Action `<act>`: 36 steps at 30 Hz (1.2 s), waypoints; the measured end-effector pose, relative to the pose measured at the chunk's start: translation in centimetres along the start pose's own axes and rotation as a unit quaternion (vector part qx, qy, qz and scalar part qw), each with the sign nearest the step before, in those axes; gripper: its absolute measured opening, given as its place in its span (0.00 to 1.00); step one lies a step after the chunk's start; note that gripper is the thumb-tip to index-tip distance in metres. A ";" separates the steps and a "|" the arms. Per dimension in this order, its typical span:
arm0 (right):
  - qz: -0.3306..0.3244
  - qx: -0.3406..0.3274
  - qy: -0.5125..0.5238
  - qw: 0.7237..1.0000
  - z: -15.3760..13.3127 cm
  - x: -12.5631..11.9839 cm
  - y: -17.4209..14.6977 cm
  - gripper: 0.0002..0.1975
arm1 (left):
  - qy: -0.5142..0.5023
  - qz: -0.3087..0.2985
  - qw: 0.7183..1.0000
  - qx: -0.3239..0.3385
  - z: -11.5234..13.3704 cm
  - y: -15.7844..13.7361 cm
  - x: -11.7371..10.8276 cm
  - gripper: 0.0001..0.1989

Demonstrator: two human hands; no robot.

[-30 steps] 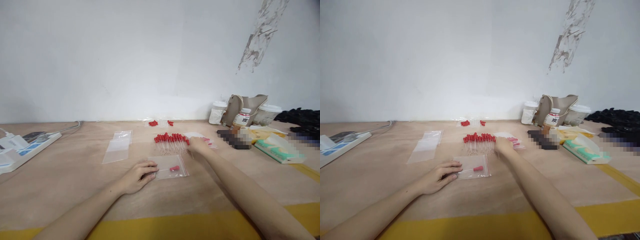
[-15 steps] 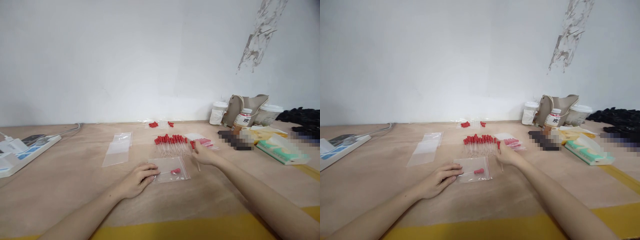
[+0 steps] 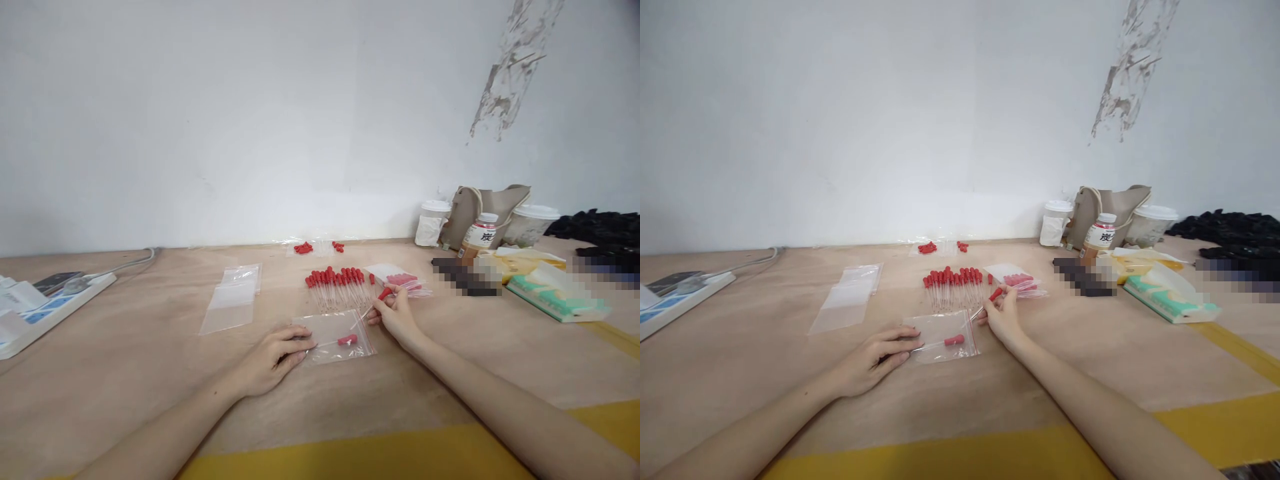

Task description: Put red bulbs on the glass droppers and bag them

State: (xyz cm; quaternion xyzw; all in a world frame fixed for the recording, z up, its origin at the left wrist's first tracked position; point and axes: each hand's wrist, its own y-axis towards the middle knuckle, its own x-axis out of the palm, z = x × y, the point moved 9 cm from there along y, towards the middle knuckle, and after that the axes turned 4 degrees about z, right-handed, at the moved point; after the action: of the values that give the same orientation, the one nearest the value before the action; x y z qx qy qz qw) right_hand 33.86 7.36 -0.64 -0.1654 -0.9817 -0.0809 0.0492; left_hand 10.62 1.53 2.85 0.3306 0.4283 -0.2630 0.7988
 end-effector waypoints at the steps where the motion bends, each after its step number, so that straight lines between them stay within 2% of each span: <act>1: -0.002 0.017 0.015 1.000 0.1 0.1 -0.3 0.25 | -0.001 0.001 1.000 0.001 0.0 0.0 0.0 0.16; 4: -0.043 0.062 0.050 0.996 0.2 0.7 -1.4 0.22 | -0.004 0.006 1.000 0.000 0.1 0.0 -0.1 0.16; 8: -0.187 0.089 0.008 0.978 -0.1 2.1 -2.8 0.23 | -0.002 0.010 1.000 -0.008 0.2 0.0 -0.2 0.17; 10: -0.238 0.088 -0.030 0.967 -0.2 2.3 -3.0 0.23 | 0.002 0.006 1.000 -0.011 0.2 0.0 -0.2 0.18; 13: -0.236 0.077 -0.046 0.968 -0.3 1.8 -2.5 0.21 | 0.006 -0.001 1.000 -0.013 0.1 -0.1 -0.1 0.17; 19: -0.152 0.074 -0.021 0.985 -0.2 0.6 -1.6 0.20 | 0.011 0.002 1.000 -0.017 0.2 0.0 -0.2 0.18; 25: -0.233 0.070 -0.107 0.964 0.0 2.0 -3.1 0.19 | 0.017 0.007 1.000 -0.024 0.0 0.0 -0.2 0.19; 31: -0.301 0.024 -0.181 0.936 -0.3 3.3 -4.0 0.16 | 0.017 0.006 1.000 -0.023 0.1 0.1 -0.1 0.19; 36: -0.278 -0.034 -0.163 0.946 -0.7 4.1 -4.1 0.15 | 0.015 0.005 0.999 -0.028 0.0 0.1 -0.1 0.19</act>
State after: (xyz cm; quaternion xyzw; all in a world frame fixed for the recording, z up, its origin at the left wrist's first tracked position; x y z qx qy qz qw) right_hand 28.68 4.69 -0.09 0.1018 -0.9799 -0.0969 -0.1414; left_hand 10.63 1.62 2.94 0.3146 0.4453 -0.2419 0.8026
